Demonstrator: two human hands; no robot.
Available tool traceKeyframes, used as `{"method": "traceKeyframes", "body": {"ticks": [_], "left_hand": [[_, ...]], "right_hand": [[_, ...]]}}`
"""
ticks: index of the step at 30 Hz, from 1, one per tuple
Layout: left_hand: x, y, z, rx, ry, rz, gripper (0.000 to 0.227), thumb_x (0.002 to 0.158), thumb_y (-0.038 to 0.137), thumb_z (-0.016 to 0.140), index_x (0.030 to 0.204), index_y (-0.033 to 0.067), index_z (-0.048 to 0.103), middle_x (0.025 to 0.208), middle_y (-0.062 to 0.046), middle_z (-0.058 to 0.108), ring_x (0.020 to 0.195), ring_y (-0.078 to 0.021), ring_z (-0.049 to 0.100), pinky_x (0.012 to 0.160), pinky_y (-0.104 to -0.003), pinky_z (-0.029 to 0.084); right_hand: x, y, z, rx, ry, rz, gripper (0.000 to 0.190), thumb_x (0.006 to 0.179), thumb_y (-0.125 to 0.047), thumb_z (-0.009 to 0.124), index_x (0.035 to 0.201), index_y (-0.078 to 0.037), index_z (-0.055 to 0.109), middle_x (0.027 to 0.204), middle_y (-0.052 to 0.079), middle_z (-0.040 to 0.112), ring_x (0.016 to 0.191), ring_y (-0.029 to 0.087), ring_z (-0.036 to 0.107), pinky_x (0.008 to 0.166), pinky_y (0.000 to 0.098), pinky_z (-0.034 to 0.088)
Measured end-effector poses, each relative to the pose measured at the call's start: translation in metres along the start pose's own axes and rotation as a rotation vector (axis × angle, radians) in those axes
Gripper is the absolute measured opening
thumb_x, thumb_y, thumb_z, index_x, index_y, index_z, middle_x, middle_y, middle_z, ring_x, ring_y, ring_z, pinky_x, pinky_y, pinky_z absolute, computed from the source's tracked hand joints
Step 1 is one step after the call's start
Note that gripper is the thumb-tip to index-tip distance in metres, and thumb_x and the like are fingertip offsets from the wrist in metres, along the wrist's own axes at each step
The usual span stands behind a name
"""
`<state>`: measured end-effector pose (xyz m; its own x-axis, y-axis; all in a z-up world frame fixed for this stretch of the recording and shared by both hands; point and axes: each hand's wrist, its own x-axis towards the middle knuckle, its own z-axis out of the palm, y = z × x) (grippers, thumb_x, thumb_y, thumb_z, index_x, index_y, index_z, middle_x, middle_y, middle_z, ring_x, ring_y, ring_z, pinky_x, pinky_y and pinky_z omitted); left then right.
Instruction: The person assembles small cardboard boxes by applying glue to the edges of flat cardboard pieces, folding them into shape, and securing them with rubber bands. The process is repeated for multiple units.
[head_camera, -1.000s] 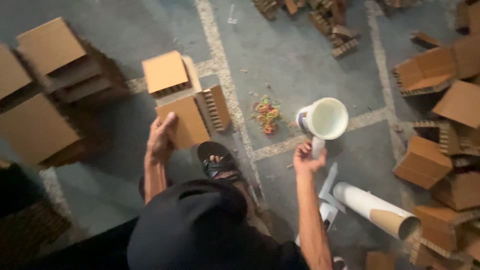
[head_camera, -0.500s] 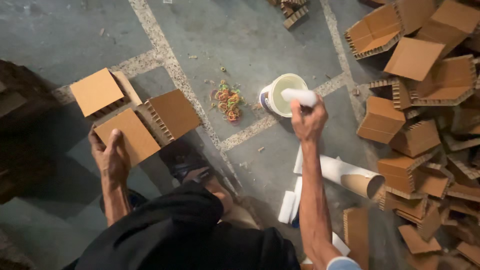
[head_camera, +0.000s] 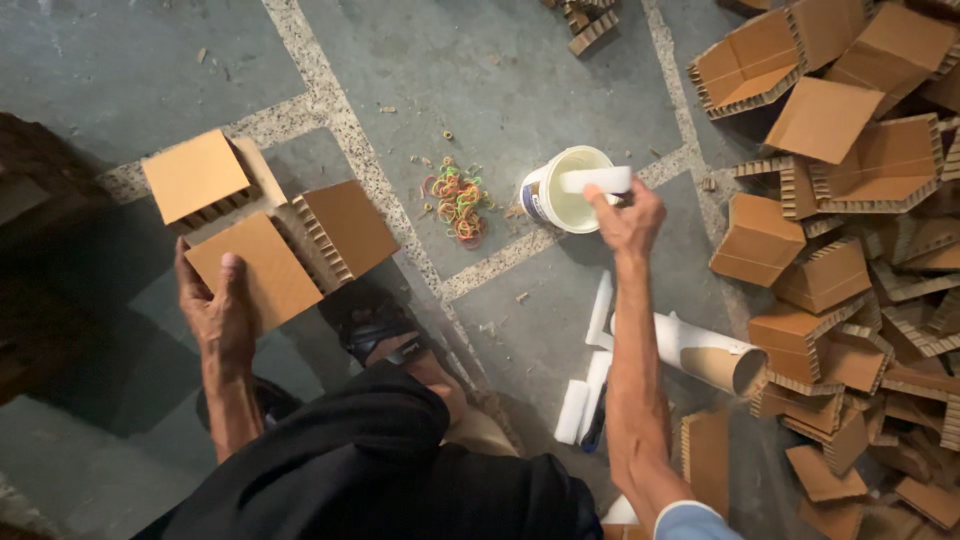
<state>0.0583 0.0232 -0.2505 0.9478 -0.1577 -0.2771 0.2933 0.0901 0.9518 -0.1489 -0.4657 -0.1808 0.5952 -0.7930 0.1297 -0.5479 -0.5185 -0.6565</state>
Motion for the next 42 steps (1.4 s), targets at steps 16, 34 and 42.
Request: {"method": "traceKeyframes", "body": {"ticks": [16,34,42], "left_hand": [[0.019,0.044,0.075,-0.452,-0.113,0.102,0.07,0.11,0.003,0.065,0.168,0.0094,0.028,0.147,-0.011,0.058,0.125,-0.019,0.061,0.108,-0.033,0.055],[-0.009,0.065,0.089,-0.339,-0.112,0.129,0.084,0.098,0.003,0.072,0.167,0.0083,0.023,0.146,-0.012,0.059,0.126,-0.0207,0.063,0.107,-0.037,0.056],[-0.011,0.074,0.076,-0.27,-0.11,0.185,0.083,0.099,0.004,0.073,0.167,0.0082,0.025,0.148,-0.011,0.058,0.128,-0.0194,0.062,0.109,-0.035,0.055]], "right_hand": [[-0.027,0.004,-0.013,0.508,-0.121,0.642,0.02,0.085,-0.013,0.072,0.097,0.0,0.064,0.073,0.002,0.055,0.049,0.008,0.04,0.039,0.0256,0.027],[-0.089,-0.264,0.063,0.358,-0.234,-0.345,0.033,0.091,-0.014,0.076,0.118,0.0,0.064,0.098,0.011,0.074,0.082,0.014,0.074,0.071,0.0276,0.062],[-0.075,-0.282,0.078,0.413,-0.285,-0.361,0.029,0.092,-0.017,0.073,0.115,-0.001,0.065,0.094,0.011,0.075,0.079,0.017,0.075,0.067,0.0304,0.061]]}}
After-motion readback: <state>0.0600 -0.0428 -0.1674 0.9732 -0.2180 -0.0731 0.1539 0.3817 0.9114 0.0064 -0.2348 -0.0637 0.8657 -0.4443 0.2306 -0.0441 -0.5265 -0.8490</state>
